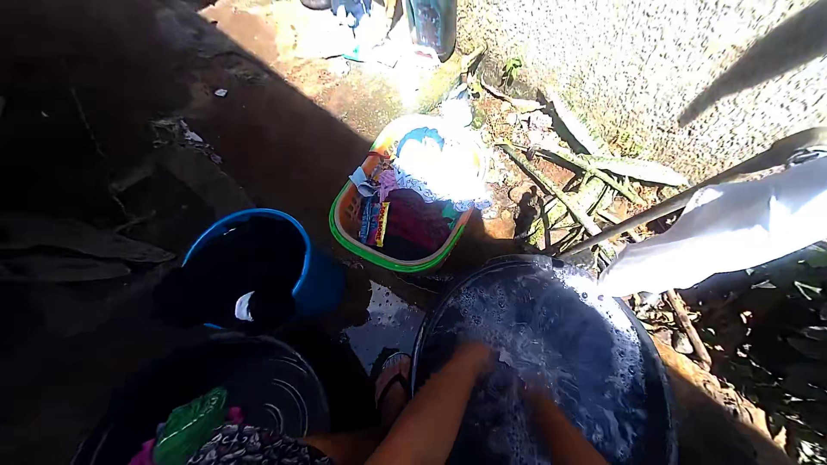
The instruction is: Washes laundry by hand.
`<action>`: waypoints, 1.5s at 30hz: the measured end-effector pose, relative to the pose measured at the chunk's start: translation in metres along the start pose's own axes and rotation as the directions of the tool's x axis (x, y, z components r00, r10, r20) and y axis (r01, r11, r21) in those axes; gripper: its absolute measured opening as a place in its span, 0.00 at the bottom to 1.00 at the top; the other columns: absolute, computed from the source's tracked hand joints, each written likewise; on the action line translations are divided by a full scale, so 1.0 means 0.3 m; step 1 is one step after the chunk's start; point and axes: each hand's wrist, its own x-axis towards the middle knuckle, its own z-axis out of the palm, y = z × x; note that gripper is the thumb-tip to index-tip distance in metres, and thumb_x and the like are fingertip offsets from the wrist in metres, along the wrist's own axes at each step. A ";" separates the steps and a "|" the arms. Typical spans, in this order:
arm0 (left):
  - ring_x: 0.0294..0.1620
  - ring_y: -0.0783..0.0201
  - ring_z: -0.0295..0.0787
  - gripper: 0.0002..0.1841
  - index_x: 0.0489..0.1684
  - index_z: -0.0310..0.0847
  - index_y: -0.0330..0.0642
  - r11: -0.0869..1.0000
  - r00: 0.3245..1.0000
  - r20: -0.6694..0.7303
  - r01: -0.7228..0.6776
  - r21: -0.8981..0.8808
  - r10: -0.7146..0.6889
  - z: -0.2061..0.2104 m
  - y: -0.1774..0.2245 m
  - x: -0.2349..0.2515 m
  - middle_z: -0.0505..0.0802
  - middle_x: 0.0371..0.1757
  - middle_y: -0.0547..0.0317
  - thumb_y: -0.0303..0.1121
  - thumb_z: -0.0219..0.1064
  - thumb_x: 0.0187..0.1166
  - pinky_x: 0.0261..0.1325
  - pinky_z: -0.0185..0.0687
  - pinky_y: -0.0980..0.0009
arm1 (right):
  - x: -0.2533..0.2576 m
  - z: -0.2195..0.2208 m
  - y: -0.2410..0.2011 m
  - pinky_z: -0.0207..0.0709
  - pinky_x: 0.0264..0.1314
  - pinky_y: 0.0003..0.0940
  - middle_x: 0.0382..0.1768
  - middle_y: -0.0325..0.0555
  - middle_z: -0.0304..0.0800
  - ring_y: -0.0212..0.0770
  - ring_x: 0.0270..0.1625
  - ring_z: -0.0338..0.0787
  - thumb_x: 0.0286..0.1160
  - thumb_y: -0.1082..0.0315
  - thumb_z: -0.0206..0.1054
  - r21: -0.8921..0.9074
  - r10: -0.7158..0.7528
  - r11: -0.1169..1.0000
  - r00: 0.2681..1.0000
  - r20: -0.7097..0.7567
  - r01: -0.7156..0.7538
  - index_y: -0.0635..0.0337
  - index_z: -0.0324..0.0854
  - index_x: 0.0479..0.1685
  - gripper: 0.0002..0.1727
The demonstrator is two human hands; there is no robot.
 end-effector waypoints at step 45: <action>0.83 0.34 0.66 0.27 0.77 0.75 0.36 0.937 0.216 -0.946 -0.204 -0.285 -0.241 -0.744 -0.761 -0.305 0.75 0.81 0.36 0.25 0.66 0.75 0.77 0.70 0.38 | -0.781 -0.676 -0.537 0.81 0.52 0.14 0.34 0.25 0.88 0.16 0.43 0.87 0.64 0.83 0.55 0.332 -0.331 0.504 0.533 -0.779 0.798 0.58 0.74 0.41 0.12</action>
